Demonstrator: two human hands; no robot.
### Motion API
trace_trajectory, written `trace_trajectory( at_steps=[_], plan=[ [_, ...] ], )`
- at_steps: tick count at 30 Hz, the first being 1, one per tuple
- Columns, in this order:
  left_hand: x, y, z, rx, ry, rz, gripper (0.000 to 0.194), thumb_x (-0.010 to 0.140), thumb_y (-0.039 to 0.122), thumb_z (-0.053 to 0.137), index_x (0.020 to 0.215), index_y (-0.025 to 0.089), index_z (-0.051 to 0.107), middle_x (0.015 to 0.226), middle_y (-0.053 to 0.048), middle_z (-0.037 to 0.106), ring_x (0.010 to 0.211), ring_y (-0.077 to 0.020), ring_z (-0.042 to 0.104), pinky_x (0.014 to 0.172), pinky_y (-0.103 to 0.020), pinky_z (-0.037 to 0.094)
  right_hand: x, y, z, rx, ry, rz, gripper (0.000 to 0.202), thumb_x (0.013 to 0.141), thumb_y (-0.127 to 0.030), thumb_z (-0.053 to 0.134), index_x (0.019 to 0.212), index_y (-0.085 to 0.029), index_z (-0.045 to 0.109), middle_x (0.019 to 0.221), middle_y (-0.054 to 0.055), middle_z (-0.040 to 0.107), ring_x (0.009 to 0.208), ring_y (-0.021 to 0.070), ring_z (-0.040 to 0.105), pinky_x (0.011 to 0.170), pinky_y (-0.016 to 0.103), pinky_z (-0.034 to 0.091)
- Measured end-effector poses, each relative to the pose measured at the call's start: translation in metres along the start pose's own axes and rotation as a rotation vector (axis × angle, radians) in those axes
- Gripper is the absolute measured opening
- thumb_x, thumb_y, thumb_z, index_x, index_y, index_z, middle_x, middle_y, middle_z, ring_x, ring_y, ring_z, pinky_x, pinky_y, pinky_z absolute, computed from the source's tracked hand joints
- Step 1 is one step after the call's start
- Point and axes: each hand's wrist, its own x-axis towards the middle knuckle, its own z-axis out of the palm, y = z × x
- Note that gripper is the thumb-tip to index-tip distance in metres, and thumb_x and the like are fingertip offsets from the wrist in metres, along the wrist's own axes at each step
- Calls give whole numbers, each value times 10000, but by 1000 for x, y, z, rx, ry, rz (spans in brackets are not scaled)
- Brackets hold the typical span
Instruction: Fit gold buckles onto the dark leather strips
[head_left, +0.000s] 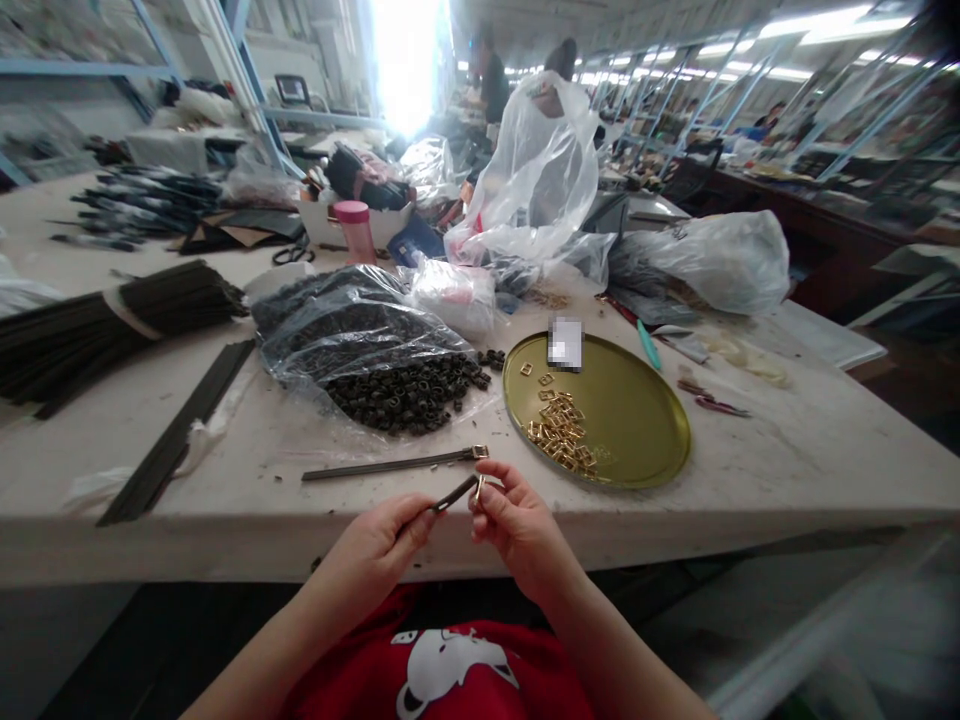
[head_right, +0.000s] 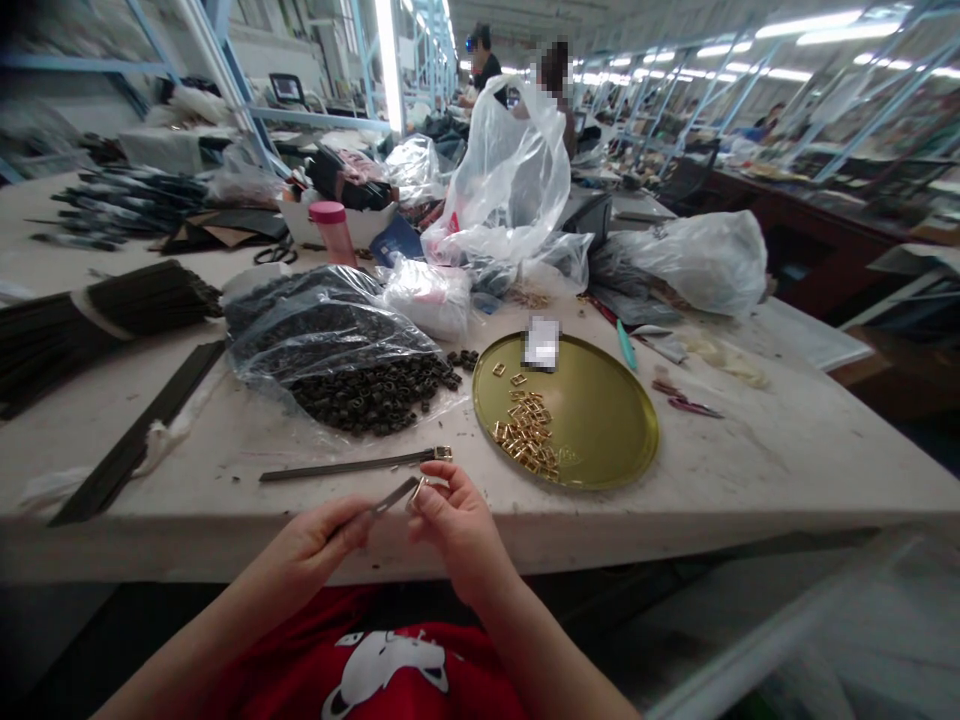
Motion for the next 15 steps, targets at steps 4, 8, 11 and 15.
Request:
trace_trajectory(
  at_steps=[4,8,11,15],
  plan=[
    [1,-4,-3,16,-19,24,214,859,300,424,826,205,613,781,-11,613,726,-171,533,666,-227,385,0,-3,3,130,9,126,362,592,-270,763,864,-189,539,550,-62,545,421,30,466,421,137,407],
    [4,-10,-4,95,-23,66,229,864,278,420,755,212,611,825,-19,616,755,-175,531,684,-231,380,1,-2,4,188,53,229,378,581,-249,772,886,-186,558,566,-62,546,426,21,466,426,129,411],
    [7,-15,-7,174,-8,79,235,874,270,401,809,226,623,836,-24,603,739,-171,525,661,-232,369,2,0,3,207,52,267,384,591,-242,767,916,-182,571,572,-61,546,438,20,473,435,126,414],
    [8,-20,-13,233,-5,95,242,875,288,396,861,240,633,776,-20,577,681,-160,518,602,-222,353,2,-3,3,239,30,364,401,589,-230,767,939,-181,577,584,-62,552,425,9,459,432,117,404]
  ],
)
